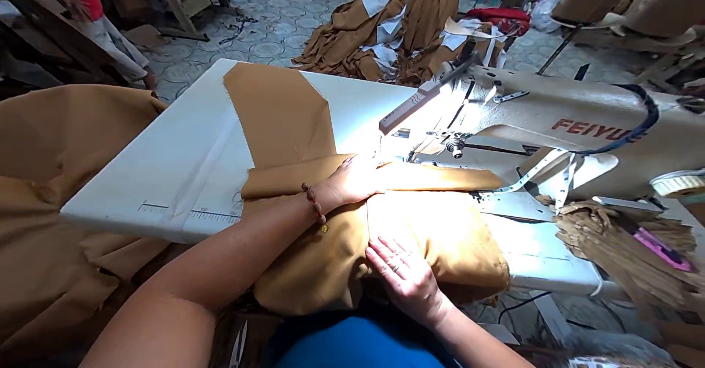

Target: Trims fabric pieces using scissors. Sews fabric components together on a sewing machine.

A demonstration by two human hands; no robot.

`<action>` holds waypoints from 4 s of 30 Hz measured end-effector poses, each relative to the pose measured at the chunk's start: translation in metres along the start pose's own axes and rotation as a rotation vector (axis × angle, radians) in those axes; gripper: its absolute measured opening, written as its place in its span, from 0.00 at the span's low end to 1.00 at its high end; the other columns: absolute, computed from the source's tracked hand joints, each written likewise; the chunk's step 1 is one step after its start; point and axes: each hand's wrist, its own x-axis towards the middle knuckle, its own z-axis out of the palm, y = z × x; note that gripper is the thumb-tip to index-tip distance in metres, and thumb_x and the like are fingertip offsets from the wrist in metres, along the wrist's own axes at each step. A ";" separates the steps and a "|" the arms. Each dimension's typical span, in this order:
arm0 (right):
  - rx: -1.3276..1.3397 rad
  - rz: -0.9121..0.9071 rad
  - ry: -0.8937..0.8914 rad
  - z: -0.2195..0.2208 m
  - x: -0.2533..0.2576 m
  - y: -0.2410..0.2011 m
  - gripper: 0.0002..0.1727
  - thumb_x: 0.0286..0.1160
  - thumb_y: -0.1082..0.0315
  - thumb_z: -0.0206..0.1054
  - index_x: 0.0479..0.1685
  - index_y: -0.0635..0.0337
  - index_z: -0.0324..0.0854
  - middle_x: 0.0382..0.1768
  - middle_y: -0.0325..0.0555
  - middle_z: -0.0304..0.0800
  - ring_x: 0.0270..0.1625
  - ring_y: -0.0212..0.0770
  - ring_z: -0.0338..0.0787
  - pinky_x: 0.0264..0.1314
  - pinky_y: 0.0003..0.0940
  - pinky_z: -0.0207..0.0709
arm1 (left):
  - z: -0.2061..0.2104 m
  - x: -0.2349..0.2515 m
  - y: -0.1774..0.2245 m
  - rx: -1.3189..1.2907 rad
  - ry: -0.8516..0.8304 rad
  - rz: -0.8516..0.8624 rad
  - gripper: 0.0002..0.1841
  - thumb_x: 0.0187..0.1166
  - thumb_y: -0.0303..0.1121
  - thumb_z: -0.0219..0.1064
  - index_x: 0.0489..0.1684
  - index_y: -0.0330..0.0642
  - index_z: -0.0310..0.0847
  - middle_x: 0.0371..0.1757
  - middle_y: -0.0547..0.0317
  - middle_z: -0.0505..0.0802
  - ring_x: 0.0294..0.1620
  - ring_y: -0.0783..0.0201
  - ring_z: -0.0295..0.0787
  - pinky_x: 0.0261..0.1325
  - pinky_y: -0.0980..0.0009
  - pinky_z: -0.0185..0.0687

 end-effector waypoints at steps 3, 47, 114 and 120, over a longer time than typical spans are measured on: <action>-0.137 -0.048 0.022 0.007 -0.009 -0.002 0.19 0.84 0.73 0.55 0.63 0.60 0.88 0.63 0.50 0.94 0.72 0.44 0.89 0.81 0.38 0.72 | 0.004 -0.002 -0.002 -0.007 0.025 0.007 0.34 0.79 0.44 0.72 0.80 0.33 0.72 0.78 0.36 0.79 0.81 0.40 0.72 0.83 0.43 0.62; -0.063 0.130 -0.112 -0.058 0.046 0.072 0.07 0.64 0.72 0.66 0.28 0.60 0.91 0.34 0.53 0.95 0.43 0.55 0.94 0.49 0.52 0.85 | 0.024 -0.019 -0.016 0.087 0.251 0.782 0.19 0.74 0.41 0.72 0.54 0.36 0.91 0.42 0.51 0.96 0.45 0.59 0.94 0.52 0.61 0.87; 0.058 0.460 -0.728 -0.044 0.050 0.116 0.37 0.90 0.43 0.34 0.91 0.50 0.63 0.92 0.41 0.60 0.95 0.44 0.52 0.94 0.59 0.39 | 0.034 0.013 0.003 0.046 0.083 0.229 0.21 0.86 0.33 0.53 0.71 0.45 0.87 0.62 0.47 0.93 0.64 0.47 0.88 0.68 0.48 0.77; 0.018 0.495 -0.721 -0.043 0.048 0.115 0.36 0.90 0.41 0.33 0.90 0.44 0.65 0.91 0.40 0.61 0.95 0.46 0.52 0.92 0.66 0.38 | 0.039 0.013 0.004 0.101 0.145 0.267 0.22 0.85 0.31 0.53 0.73 0.46 0.85 0.65 0.47 0.92 0.64 0.46 0.89 0.66 0.46 0.79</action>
